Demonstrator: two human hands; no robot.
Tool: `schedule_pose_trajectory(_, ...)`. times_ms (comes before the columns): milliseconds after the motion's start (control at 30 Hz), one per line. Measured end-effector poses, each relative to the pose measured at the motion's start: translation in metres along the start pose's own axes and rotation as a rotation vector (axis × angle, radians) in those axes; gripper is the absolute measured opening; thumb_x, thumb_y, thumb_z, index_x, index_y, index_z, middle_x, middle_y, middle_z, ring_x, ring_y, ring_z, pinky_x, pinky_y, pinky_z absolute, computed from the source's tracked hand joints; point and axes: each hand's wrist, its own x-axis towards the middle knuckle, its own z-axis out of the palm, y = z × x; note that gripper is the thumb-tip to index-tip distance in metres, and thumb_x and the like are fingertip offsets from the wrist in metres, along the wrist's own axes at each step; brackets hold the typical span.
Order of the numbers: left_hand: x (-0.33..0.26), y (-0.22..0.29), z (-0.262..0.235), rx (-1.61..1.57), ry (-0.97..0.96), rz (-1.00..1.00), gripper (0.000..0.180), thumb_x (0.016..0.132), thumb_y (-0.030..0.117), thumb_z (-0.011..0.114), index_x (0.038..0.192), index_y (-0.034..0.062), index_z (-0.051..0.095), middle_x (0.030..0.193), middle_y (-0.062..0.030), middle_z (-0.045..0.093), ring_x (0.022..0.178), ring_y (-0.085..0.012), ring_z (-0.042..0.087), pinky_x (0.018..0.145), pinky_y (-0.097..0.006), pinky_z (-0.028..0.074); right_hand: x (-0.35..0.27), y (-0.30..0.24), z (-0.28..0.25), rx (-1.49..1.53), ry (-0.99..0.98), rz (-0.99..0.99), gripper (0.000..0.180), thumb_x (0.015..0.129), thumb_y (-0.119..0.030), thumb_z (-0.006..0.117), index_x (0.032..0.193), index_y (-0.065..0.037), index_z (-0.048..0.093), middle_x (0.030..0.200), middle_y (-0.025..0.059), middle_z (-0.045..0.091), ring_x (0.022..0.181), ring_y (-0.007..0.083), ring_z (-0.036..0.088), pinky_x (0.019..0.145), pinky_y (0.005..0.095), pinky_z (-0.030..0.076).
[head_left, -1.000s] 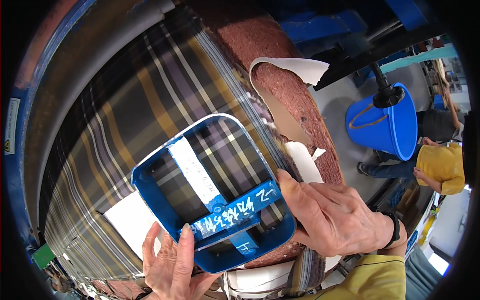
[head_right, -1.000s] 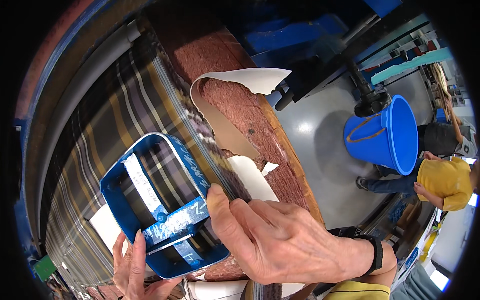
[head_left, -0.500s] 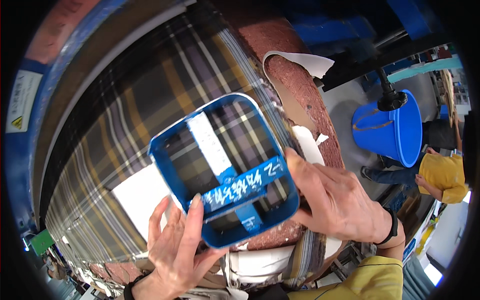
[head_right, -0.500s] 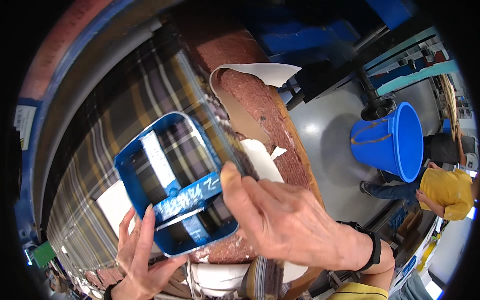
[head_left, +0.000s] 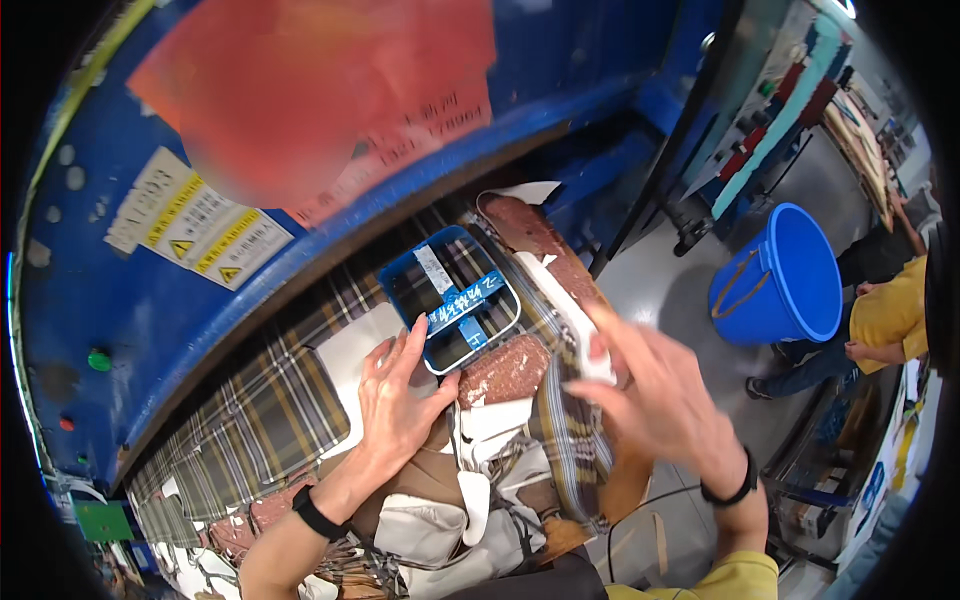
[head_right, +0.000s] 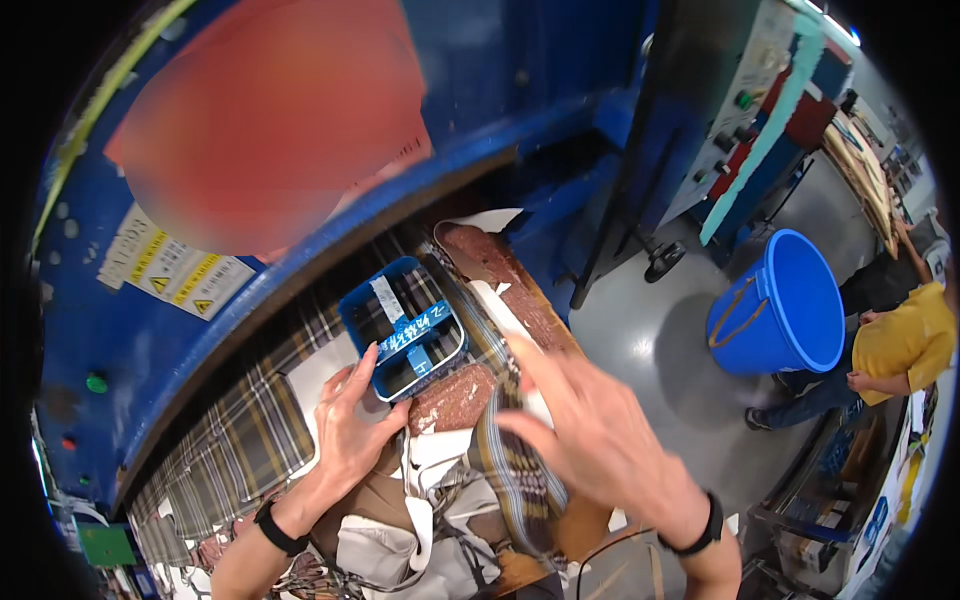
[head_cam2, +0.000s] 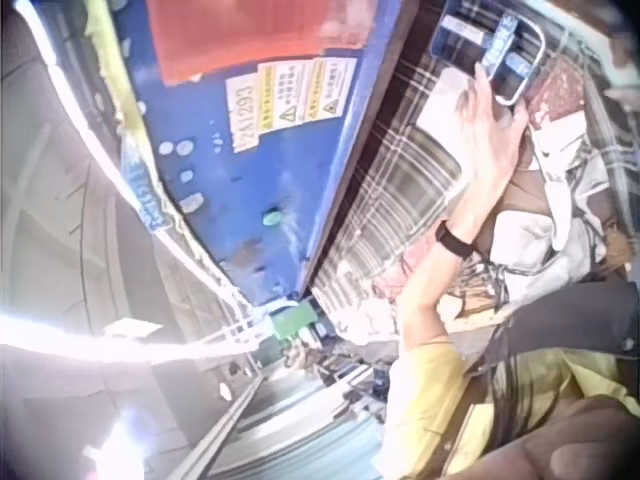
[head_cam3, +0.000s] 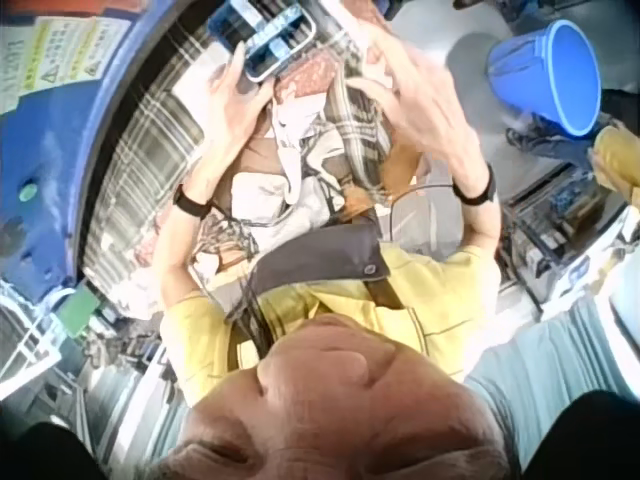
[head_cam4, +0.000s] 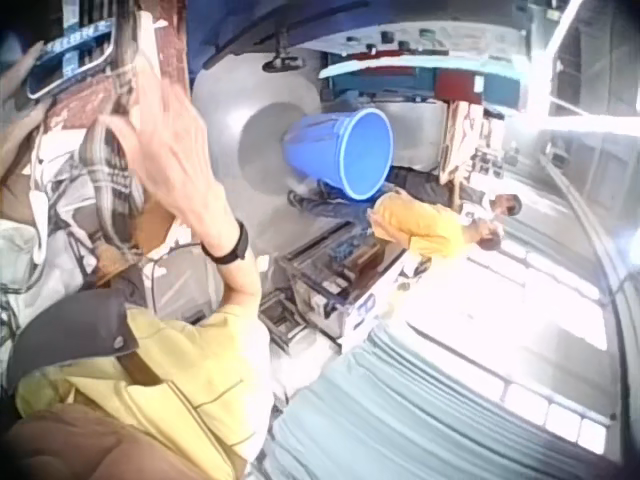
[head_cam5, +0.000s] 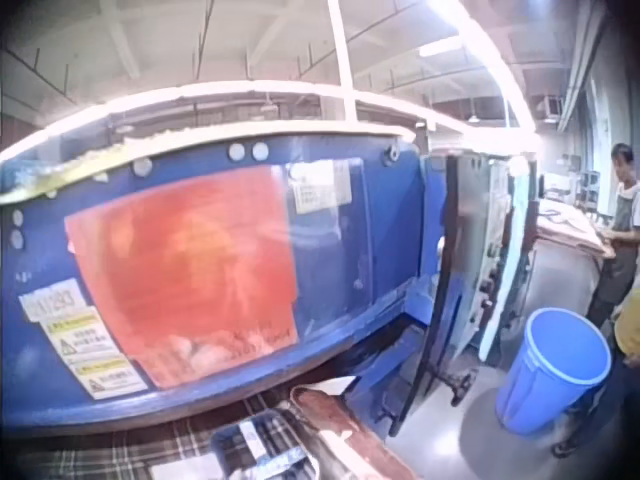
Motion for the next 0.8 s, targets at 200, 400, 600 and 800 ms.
schedule_pose_trajectory(200, -0.001, 0.008, -0.005, -0.044, -0.001, -0.045, 0.073, 0.076, 0.031, 0.073, 0.138, 0.0017, 0.048, 0.123, -0.0322, 0.058, 0.115, -0.0417, 0.057, 0.108, -0.045, 0.035, -0.122, -0.088, 0.023, 0.193, 0.058, 0.017, 0.037, 0.077, -0.010, 0.080, 0.110, -0.001, 0.064, 0.076, 0.0049, 0.065, 0.067, 0.0175, 0.065, 0.060, 0.0288, 0.053)
schedule_pose_trajectory(400, -0.024, 0.024, -0.053, 0.108, -0.041, 0.090, 0.087, 0.081, 0.037, 0.071, 0.148, 0.0016, 0.029, 0.119, -0.0315, 0.060, 0.117, -0.0451, 0.054, 0.105, -0.052, 0.037, -0.172, -0.119, 0.034, 0.284, -0.009, -0.042, 0.034, 0.080, -0.011, 0.077, 0.110, 0.000, 0.065, 0.076, 0.0068, 0.065, 0.063, 0.0184, 0.063, 0.058, 0.0297, 0.052)
schedule_pose_trajectory(600, -0.132, 0.054, -0.182, 0.043, -0.085, -0.009, 0.064, 0.082, 0.031, 0.075, 0.133, -0.0010, 0.053, 0.121, -0.0283, 0.061, 0.108, -0.0392, 0.063, 0.091, -0.042, 0.051, -0.171, -0.134, 0.020, 0.340, -0.104, -0.106, 0.031, 0.087, -0.016, 0.070, 0.111, 0.002, 0.061, 0.075, 0.0125, 0.064, 0.061, 0.0276, 0.062, 0.057, 0.0352, 0.048)
schedule_pose_trajectory(800, -0.264, -0.022, -0.286, -0.099, 0.679, -0.330, 0.053, 0.093, 0.011, 0.062, 0.140, -0.0046, 0.044, 0.146, -0.0197, 0.045, 0.132, -0.0261, 0.046, 0.109, -0.032, 0.035, -0.113, -0.188, 0.012, 0.295, -0.226, -0.329, 0.028, 0.094, -0.027, 0.060, 0.102, 0.000, 0.062, 0.079, 0.0193, 0.065, 0.075, 0.0389, 0.063, 0.064, 0.0463, 0.050)
